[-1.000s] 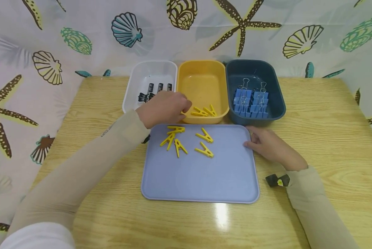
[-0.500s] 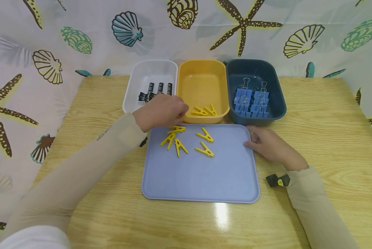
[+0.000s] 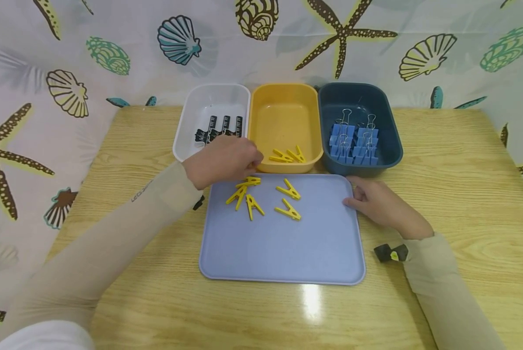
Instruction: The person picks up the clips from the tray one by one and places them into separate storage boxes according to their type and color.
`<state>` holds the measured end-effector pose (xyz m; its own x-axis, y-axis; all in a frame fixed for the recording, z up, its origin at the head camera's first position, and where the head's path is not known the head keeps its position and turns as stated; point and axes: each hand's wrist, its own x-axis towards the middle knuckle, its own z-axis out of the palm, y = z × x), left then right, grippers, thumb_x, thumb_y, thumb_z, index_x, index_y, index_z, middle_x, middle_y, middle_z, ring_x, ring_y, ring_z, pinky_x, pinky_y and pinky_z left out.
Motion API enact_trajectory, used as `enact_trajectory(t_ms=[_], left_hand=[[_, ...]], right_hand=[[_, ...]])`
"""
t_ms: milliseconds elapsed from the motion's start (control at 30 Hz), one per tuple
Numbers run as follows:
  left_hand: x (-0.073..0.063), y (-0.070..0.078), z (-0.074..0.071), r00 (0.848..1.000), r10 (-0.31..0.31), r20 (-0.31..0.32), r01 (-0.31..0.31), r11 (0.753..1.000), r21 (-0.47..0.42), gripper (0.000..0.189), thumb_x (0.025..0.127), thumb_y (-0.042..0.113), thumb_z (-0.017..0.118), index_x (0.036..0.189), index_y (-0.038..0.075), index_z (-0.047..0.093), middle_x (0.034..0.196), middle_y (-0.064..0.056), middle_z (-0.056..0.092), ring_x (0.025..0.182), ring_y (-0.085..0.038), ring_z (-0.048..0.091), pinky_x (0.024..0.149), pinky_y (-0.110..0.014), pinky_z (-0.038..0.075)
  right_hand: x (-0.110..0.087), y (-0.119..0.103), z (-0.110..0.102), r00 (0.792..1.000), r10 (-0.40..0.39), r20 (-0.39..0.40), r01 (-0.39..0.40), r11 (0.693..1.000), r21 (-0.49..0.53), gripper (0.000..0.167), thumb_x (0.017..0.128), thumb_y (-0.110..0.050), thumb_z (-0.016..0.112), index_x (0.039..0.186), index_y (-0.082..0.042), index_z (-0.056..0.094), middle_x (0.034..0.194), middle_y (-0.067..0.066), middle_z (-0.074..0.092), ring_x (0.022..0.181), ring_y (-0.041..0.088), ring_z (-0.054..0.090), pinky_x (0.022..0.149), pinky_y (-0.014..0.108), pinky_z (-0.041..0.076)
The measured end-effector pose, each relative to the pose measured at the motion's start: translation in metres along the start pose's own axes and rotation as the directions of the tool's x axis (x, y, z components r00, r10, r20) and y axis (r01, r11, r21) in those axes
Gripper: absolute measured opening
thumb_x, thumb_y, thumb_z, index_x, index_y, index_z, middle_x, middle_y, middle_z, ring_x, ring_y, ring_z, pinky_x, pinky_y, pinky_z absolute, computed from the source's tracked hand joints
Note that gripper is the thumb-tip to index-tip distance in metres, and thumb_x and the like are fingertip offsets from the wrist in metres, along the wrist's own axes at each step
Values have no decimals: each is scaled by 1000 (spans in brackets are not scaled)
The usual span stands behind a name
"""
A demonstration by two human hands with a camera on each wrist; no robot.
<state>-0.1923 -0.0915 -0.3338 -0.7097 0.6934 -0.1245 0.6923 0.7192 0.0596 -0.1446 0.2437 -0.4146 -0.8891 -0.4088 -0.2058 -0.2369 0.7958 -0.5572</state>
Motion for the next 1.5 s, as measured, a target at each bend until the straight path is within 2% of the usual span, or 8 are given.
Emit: enact_trajectory(t_ms=[367,533,667,900,1100,1500], left_hand=[[-6,-1,0,999,4,32,-3,1000,-12,16,89,19,68,74,15,64,66,1,50,62,-14,48,56,-24,36],[-7,-1,2,999,-1,50,1,1000,-13,12,88,19,70,77,16,66,72,2,57,64,-14,49,57,-25,38],[-8,-1,4,997,-10,76,11,1000,-11,3,87,18,71,88,15,71,81,2,64,69,-15,53,61,-26,44],[-10,-2,8,994,5,111,0,999,-40,10,88,19,70,96,13,71,90,-2,66,75,-17,54,67,-29,48],[-12,-3,12,995,15,95,-12,999,-41,11,89,24,69,95,14,70,91,-1,69,74,-17,54,67,-30,48],[-14,-4,20,989,14,145,-8,999,-39,12,88,9,68,98,13,70,88,1,65,71,-16,53,65,-29,47]], right_hand=[[1,0,0,1000,5,4,-5,1000,3,27,93,-15,62,116,-5,55,65,1,46,58,15,45,52,25,36],[1,-1,-1,1000,6,4,-6,1000,-3,28,92,-14,62,117,-4,55,65,2,47,58,16,46,52,25,36],[1,-1,-1,1000,13,10,-13,1000,0,29,92,-14,62,118,-3,54,66,2,48,58,16,46,53,25,37],[1,0,-1,1000,16,13,-16,1000,-1,31,92,-15,62,120,-3,54,66,2,48,59,16,47,53,25,37],[1,0,-1,1000,20,14,-20,1000,0,32,92,-15,62,121,-3,54,66,2,48,59,16,47,53,25,37],[-1,-1,-2,1000,24,18,-25,1000,9,33,93,-16,62,123,-4,53,66,2,48,59,16,46,53,25,37]])
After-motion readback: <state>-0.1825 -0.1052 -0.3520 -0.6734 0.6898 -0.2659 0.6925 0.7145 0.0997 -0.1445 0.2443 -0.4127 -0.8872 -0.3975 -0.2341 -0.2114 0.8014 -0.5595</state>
